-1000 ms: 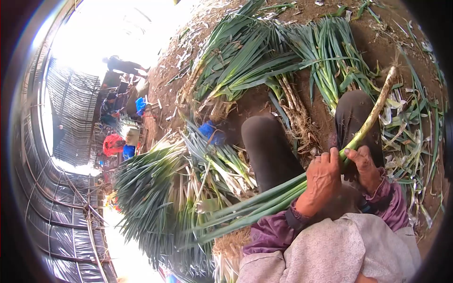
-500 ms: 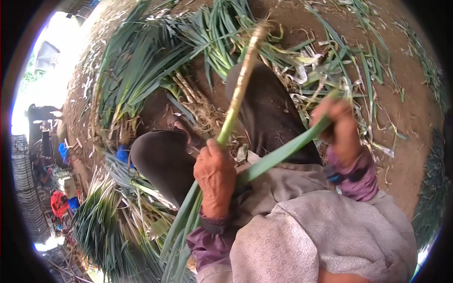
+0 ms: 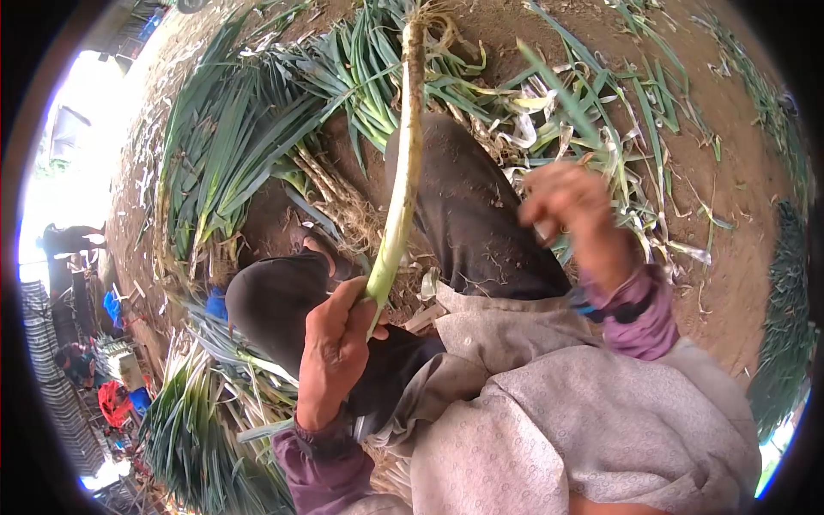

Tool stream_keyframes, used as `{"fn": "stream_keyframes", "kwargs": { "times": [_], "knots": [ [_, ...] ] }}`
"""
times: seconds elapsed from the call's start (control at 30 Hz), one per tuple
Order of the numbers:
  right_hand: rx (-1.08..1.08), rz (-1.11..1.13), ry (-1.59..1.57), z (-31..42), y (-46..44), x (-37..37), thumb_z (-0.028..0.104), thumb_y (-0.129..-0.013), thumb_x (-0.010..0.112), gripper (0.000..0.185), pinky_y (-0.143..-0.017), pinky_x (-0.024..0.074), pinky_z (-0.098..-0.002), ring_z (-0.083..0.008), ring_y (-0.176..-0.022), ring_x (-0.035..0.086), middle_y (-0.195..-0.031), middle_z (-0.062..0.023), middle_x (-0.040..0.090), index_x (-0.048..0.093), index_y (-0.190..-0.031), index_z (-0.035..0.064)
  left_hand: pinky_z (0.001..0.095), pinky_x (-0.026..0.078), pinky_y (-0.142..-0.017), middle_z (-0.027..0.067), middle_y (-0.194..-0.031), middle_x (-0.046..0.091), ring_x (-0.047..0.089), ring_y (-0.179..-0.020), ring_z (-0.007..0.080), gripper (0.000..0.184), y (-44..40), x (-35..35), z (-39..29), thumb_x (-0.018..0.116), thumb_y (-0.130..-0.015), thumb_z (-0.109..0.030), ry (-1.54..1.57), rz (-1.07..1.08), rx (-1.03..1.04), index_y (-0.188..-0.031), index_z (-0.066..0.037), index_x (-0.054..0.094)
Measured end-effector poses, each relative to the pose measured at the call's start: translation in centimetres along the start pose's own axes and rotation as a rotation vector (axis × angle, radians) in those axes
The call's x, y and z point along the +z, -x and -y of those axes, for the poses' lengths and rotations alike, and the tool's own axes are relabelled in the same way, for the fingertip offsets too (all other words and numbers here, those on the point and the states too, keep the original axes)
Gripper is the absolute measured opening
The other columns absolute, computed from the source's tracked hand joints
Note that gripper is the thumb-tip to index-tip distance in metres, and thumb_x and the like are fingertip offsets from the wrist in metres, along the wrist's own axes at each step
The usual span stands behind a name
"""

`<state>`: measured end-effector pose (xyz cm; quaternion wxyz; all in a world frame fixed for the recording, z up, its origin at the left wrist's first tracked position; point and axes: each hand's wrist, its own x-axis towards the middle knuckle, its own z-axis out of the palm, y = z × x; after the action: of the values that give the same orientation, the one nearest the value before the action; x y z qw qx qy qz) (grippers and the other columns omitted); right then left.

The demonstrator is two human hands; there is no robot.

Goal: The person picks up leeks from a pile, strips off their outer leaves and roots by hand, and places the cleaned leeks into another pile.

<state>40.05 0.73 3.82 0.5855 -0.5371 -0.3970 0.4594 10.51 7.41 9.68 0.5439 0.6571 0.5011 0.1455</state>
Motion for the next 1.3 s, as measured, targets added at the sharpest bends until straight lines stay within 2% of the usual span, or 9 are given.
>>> {"fn": "stream_keyframes", "kwargs": {
  "times": [0.07,0.2,0.3,0.33,0.43,0.47,0.77,1.13,1.3],
  "knots": [
    [-0.309,0.256,0.168,-2.0,-1.0,4.5,0.018,-0.093,0.054,0.019,-0.045,0.0443,-0.0284,-0.0129,-0.051,0.055,-0.064,-0.0074,0.060,0.062,-0.087,0.0015,0.0265,0.049,-0.062,0.0097,-0.078,0.062,0.060,-0.065,0.0136,0.021,0.3,0.4,-0.5,0.048,-0.095,-0.004,0.021,-0.013,0.015,-0.110,0.007,0.057],
    [-0.261,0.355,0.297,-0.8,0.2,10.2,0.017,-0.092,0.056,0.022,-0.047,0.0428,-0.0395,-0.0331,-0.049,0.057,-0.056,-0.0200,0.052,0.056,-0.083,-0.0029,0.0263,0.049,-0.062,0.0094,-0.078,0.062,0.060,-0.066,0.0125,0.021,0.4,1.5,-0.4,0.047,-0.095,-0.004,0.052,-0.026,0.039,-0.110,0.007,0.057],
    [-0.185,0.308,0.159,-0.8,0.5,10.9,0.017,-0.092,0.056,0.023,-0.048,0.0430,-0.0402,-0.0354,-0.052,0.058,-0.057,-0.0217,0.053,0.056,-0.083,-0.0040,0.0253,0.049,-0.061,0.0092,-0.078,0.062,0.060,-0.065,0.0117,0.019,0.2,1.9,-0.4,0.049,-0.095,-0.003,0.083,-0.047,0.017,-0.110,0.006,0.057],
    [-0.136,0.282,0.089,-1.6,0.5,11.2,0.017,-0.090,0.058,0.022,-0.047,0.0424,-0.0379,-0.0308,-0.048,0.057,-0.055,-0.0154,0.054,0.058,-0.085,-0.0046,0.0254,0.050,-0.061,0.0096,-0.078,0.063,0.060,-0.065,0.0117,0.019,0.2,2.3,-0.4,0.049,-0.094,-0.003,0.076,-0.054,0.025,-0.110,0.006,0.057],
    [0.340,0.396,-0.190,-0.3,-0.1,10.0,0.019,-0.093,0.053,0.025,-0.048,0.0390,-0.0249,-0.0088,-0.052,0.048,-0.062,-0.0036,0.055,0.062,-0.084,-0.0032,0.0259,0.051,-0.060,0.0111,-0.080,0.064,0.061,-0.065,0.0119,0.019,0.1,3.4,-0.3,0.049,-0.094,-0.001,0.049,-0.060,0.068,-0.111,0.005,0.057],
    [0.403,0.381,-0.296,-0.1,0.0,9.8,0.023,-0.090,0.052,0.028,-0.046,0.0369,-0.0226,-0.0070,-0.051,0.048,-0.062,-0.0014,0.055,0.063,-0.083,-0.0022,0.0263,0.052,-0.059,0.0117,-0.080,0.065,0.061,-0.066,0.0121,0.020,0.0,3.8,-0.1,0.049,-0.094,-0.001,0.036,-0.057,0.095,-0.111,0.004,0.056],
    [0.429,0.347,-0.395,-1.7,0.2,9.1,0.025,-0.085,0.053,0.030,-0.044,0.0328,-0.0206,-0.0059,-0.050,0.045,-0.062,-0.0003,0.054,0.067,-0.088,-0.0014,0.0252,0.050,-0.060,0.0129,-0.076,0.061,0.062,-0.065,0.0131,0.019,-0.5,3.7,-0.7,0.049,-0.094,-0.002,0.084,0.011,-0.007,-0.111,0.004,0.057],
    [0.327,0.332,-0.343,-2.7,0.3,8.8,0.023,-0.083,0.050,0.028,-0.043,0.0282,-0.0218,-0.0042,-0.050,0.039,-0.059,0.0028,0.047,0.063,-0.073,0.0004,0.0266,0.049,-0.059,0.0095,-0.071,0.059,0.060,-0.064,0.0110,0.019,-1.0,4.4,-0.8,0.046,-0.097,-0.008,-0.036,0.066,-0.047,-0.105,0.005,0.057],
    [0.393,0.410,-0.388,-1.9,0.2,8.0,0.020,-0.085,0.048,0.026,-0.044,0.0304,-0.0240,-0.0046,-0.051,0.039,-0.063,0.0028,0.048,0.062,-0.079,-0.0001,0.0268,0.053,-0.063,0.0085,-0.077,0.062,0.061,-0.067,0.0128,0.025,-1.5,3.7,-1.3,0.044,-0.097,-0.012,0.200,0.134,-0.177,-0.104,0.008,0.059]
  ]
}}
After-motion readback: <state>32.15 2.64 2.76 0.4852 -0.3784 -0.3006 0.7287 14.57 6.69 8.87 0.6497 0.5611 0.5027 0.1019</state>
